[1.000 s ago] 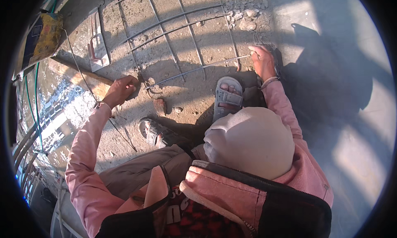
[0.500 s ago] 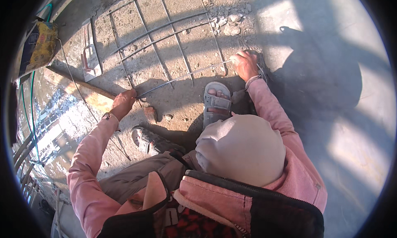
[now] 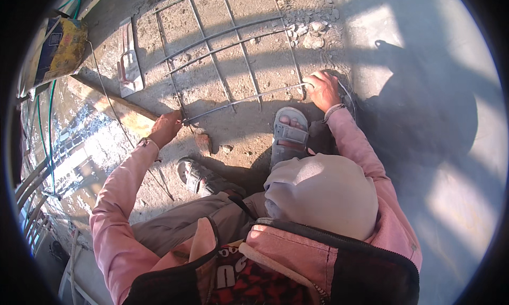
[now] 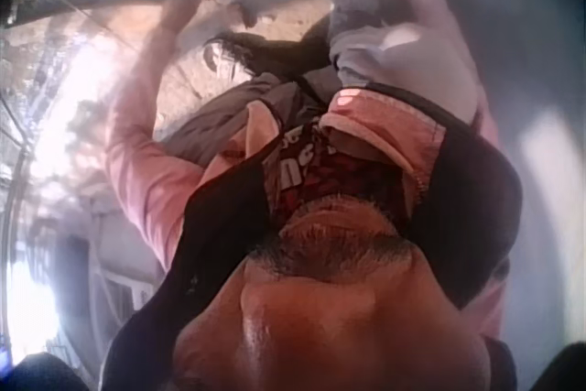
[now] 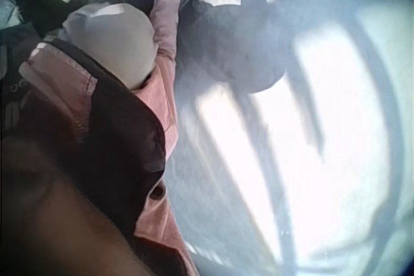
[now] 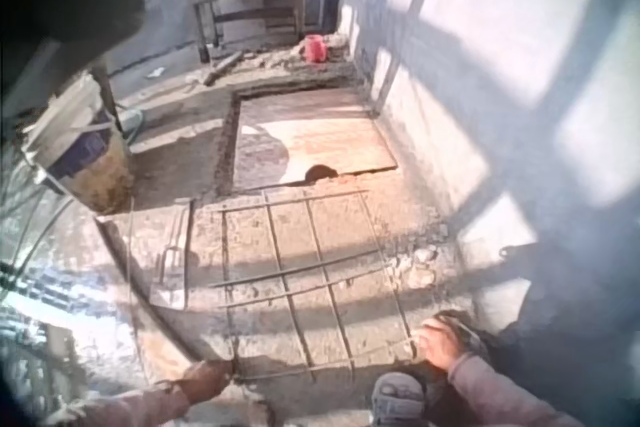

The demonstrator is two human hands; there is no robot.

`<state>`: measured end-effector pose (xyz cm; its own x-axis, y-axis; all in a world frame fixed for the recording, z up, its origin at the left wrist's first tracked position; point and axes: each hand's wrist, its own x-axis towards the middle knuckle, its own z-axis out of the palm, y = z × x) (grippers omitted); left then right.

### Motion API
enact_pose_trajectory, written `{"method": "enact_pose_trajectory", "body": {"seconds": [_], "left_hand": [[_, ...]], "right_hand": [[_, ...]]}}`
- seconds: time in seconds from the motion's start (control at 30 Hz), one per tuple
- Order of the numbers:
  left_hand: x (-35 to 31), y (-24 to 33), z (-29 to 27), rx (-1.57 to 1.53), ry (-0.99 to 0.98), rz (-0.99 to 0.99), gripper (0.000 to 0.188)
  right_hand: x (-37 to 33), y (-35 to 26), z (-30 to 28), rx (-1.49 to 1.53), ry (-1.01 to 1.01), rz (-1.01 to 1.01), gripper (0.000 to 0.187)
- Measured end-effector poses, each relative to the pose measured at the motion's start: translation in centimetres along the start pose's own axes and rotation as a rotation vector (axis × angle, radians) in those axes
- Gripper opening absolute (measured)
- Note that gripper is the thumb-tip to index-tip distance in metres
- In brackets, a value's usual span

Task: The person assembles a metal grid by placing rebar rods across each other and securing the intersections with wire using pliers.

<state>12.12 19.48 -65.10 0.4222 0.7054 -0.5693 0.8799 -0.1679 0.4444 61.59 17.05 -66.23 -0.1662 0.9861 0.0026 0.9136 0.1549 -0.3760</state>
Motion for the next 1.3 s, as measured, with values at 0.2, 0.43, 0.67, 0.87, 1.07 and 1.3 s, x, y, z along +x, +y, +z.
{"method": "enact_pose_trajectory", "body": {"seconds": [0.2,0.43,0.67,0.87,1.07,1.3], "left_hand": [[-0.1,0.4,-0.1,0.099,-0.029,0.007,0.023],[1.6,0.8,-2.5,0.202,-0.004,-0.148,0.018],[7.2,-2.9,-9.0,0.079,0.480,0.028,0.013],[9.7,-4.3,-9.0,0.091,0.475,-0.078,0.014],[9.3,-4.5,-8.1,0.075,0.473,-0.064,0.014],[8.3,-0.9,-6.4,0.229,0.523,0.208,0.014]], "right_hand": [[0.3,0.0,0.2,0.071,-0.041,-0.016,0.015],[2.8,-0.1,-0.5,0.056,0.109,-0.063,0.016],[14.4,0.9,-0.5,0.014,0.177,-0.135,0.015],[18.7,0.7,0.1,-0.127,0.068,-0.033,0.016],[18.2,0.1,0.3,-0.104,0.036,-0.031,0.015],[16.9,-3.5,2.1,0.093,-0.049,-0.307,0.018]]}}
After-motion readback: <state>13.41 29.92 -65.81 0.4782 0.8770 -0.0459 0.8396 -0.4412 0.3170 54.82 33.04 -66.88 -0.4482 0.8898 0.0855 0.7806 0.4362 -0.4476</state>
